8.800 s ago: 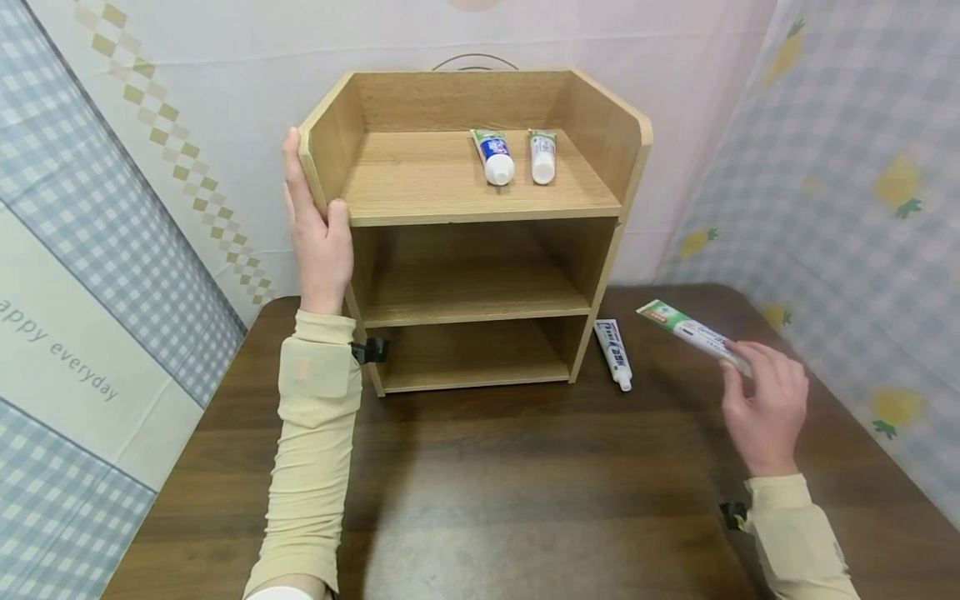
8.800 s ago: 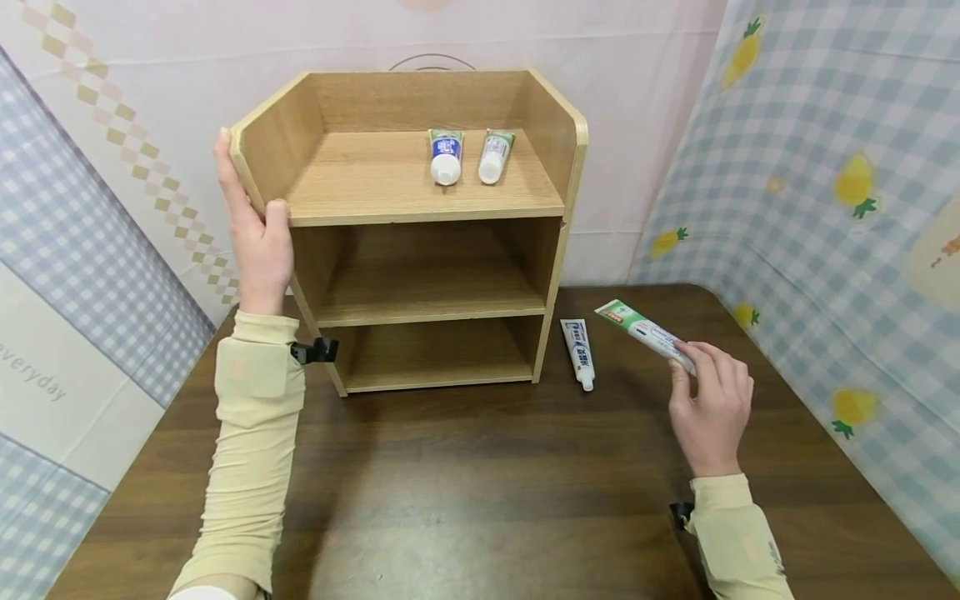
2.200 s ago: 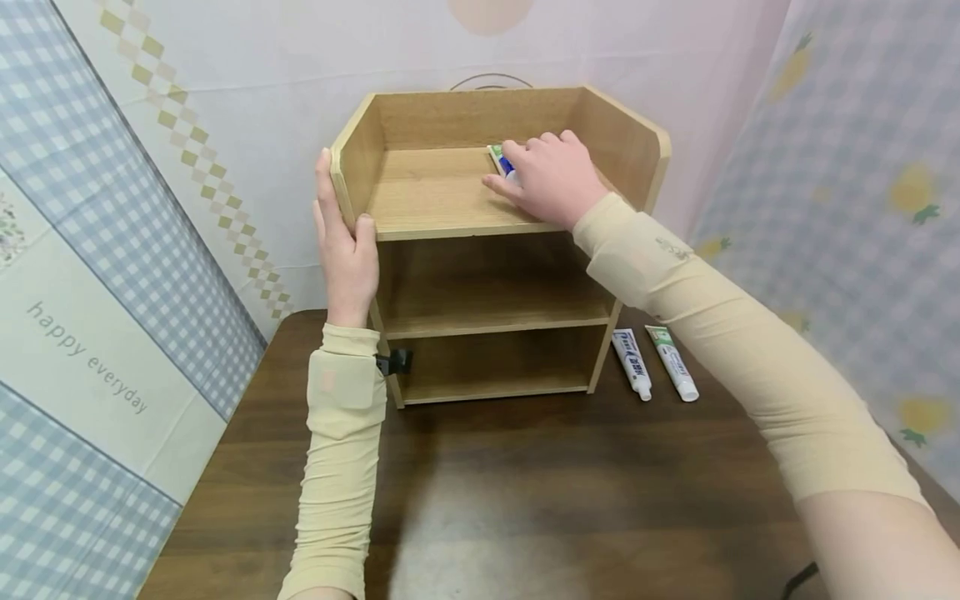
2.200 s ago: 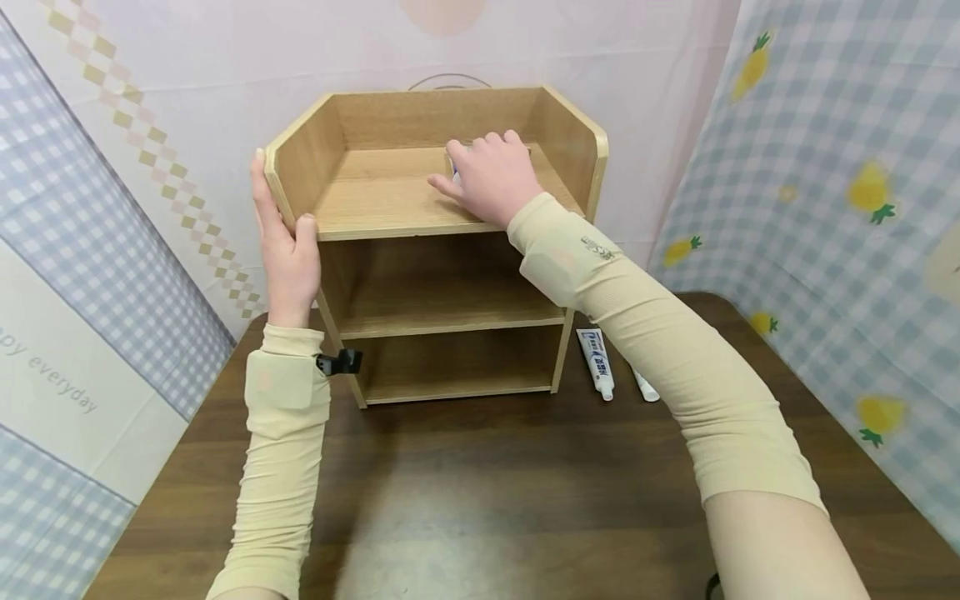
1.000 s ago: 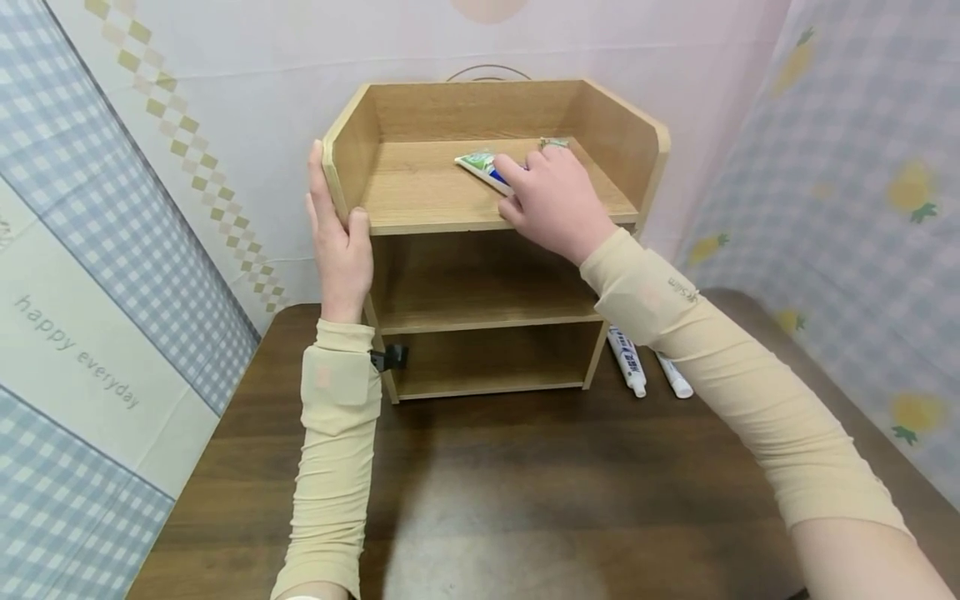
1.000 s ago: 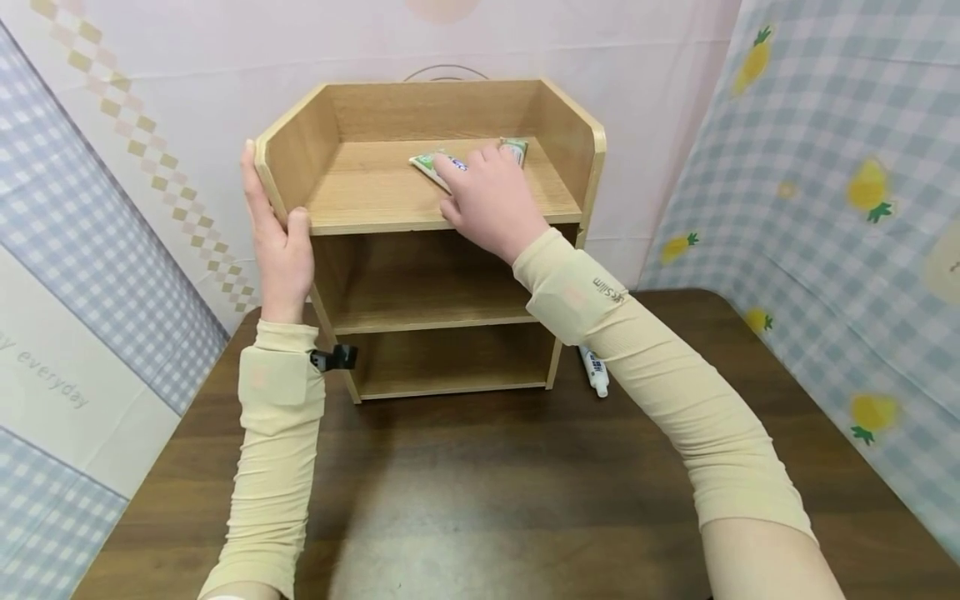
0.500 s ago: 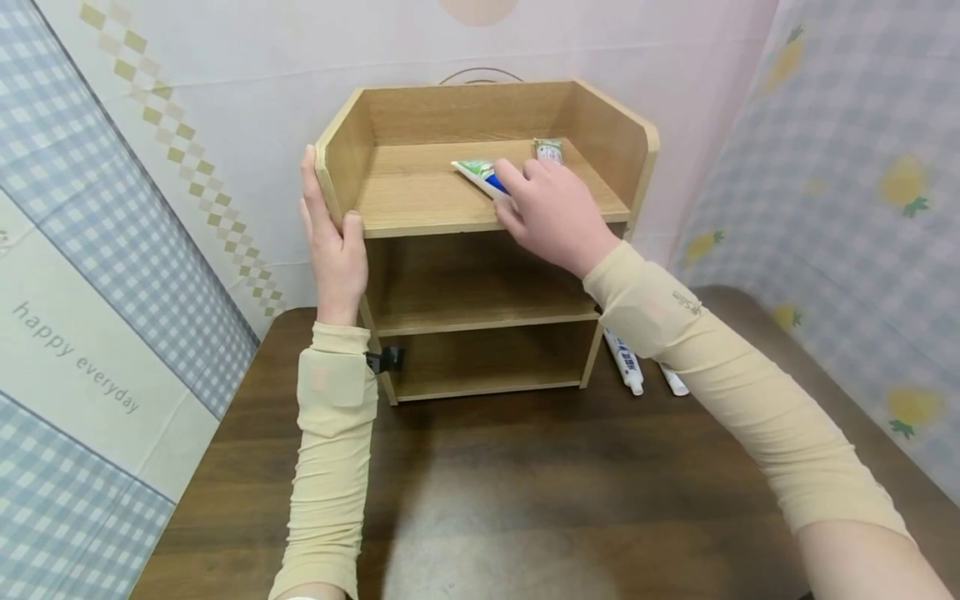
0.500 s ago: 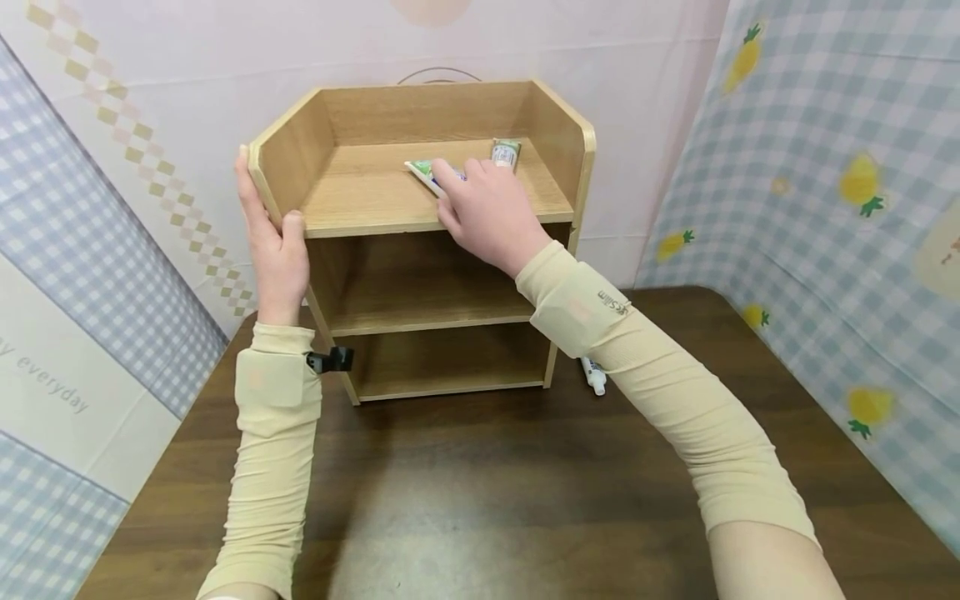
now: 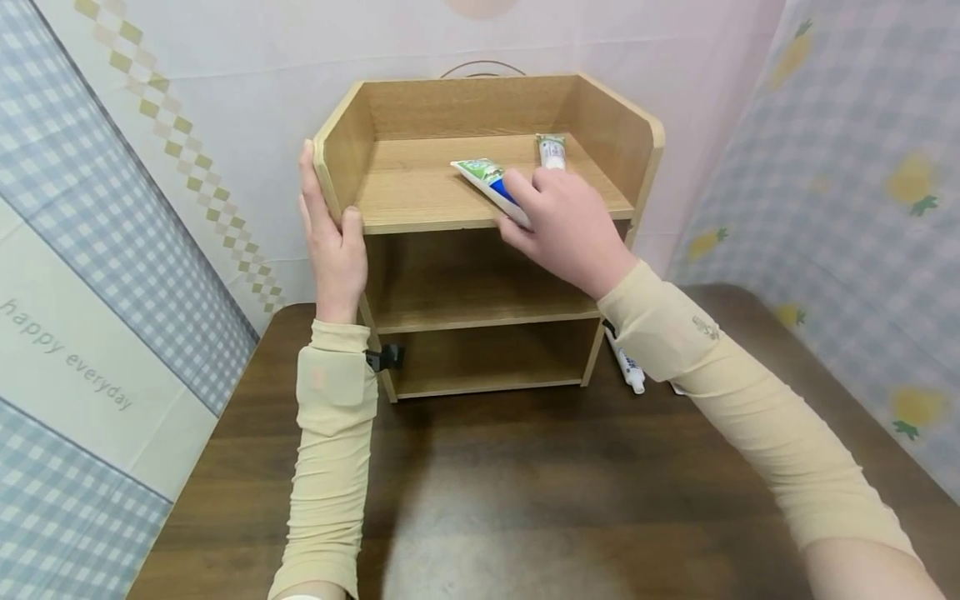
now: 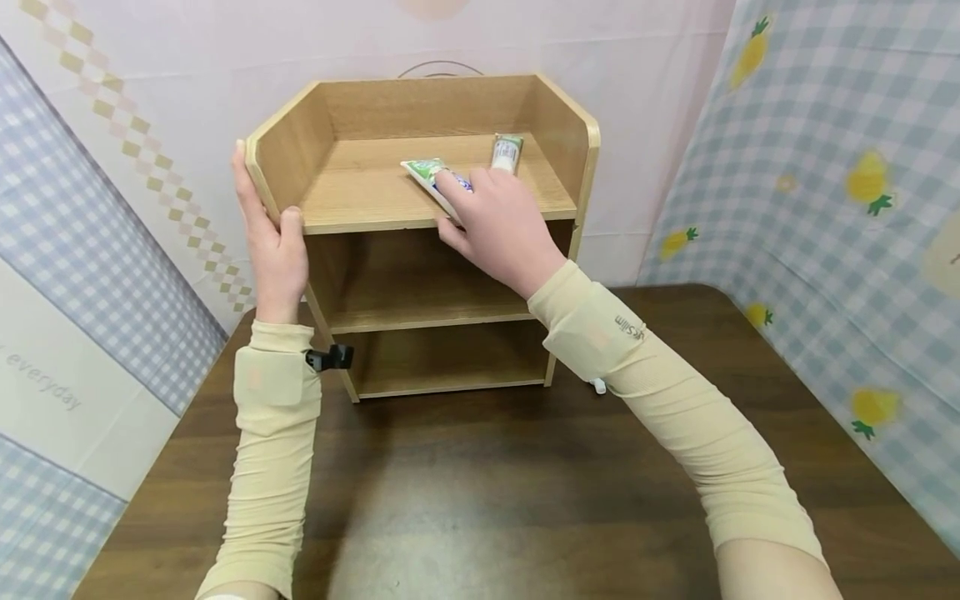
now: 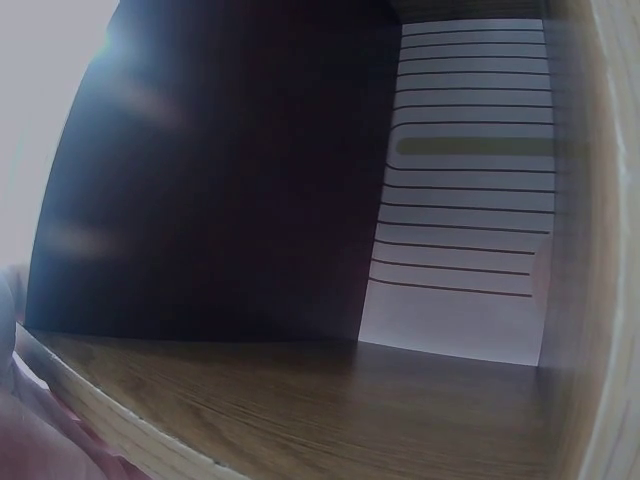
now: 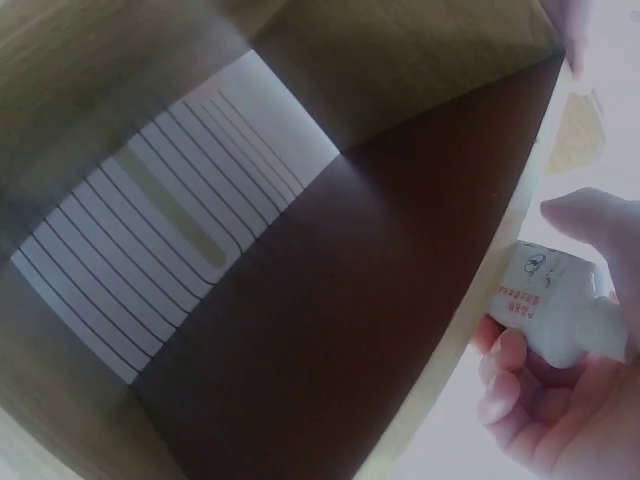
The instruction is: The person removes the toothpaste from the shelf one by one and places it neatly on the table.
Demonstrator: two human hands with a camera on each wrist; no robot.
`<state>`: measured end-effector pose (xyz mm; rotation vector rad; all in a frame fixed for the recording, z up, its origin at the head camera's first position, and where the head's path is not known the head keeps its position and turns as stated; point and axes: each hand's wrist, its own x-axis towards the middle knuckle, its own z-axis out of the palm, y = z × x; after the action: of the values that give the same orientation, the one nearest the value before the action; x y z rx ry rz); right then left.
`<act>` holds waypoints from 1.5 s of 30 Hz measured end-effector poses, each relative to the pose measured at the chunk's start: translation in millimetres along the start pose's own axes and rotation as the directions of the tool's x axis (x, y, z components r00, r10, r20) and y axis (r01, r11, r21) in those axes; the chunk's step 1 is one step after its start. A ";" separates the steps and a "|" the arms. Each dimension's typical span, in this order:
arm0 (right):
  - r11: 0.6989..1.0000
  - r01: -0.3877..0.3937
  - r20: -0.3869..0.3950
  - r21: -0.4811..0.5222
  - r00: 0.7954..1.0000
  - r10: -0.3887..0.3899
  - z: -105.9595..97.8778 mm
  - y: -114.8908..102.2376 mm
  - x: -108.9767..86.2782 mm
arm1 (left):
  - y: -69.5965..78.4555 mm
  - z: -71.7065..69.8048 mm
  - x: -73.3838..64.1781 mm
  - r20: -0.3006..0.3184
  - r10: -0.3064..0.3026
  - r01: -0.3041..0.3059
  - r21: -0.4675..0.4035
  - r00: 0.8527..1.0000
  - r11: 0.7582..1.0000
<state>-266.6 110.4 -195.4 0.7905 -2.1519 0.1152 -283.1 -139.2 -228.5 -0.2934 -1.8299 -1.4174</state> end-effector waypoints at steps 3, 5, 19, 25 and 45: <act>1.000 0.005 -0.031 0.004 1.000 -0.005 -1.3 -4.0 -5.8 | -2.5 -0.6 1.0 0.000 -0.004 0.004 -0.003 1.000 1.000; 1.000 0.002 -0.048 0.002 0.999 -0.001 -1.8 -6.1 -9.0 | -5.6 -0.6 1.6 -0.002 -0.009 0.009 -0.001 1.000 1.000; 0.998 -0.065 -0.083 0.017 0.994 0.066 -3.6 -12.8 -28.3 | 4.6 1.6 -2.4 -0.009 0.002 -0.002 0.001 1.000 1.000; 0.998 -0.065 -0.113 0.013 0.991 0.066 -0.5 -13.9 -38.2 | -14.0 4.2 4.1 -0.009 0.004 -0.004 0.000 1.000 1.000; 0.973 0.009 -0.154 0.229 0.988 0.027 12.4 -15.6 -85.8 | -25.3 2.6 6.9 -0.021 0.066 -0.066 0.002 0.998 0.998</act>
<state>-226.0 136.5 -269.1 0.8724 -2.0157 0.4241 -304.1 -147.6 -242.0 -0.3340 -1.7880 -1.3687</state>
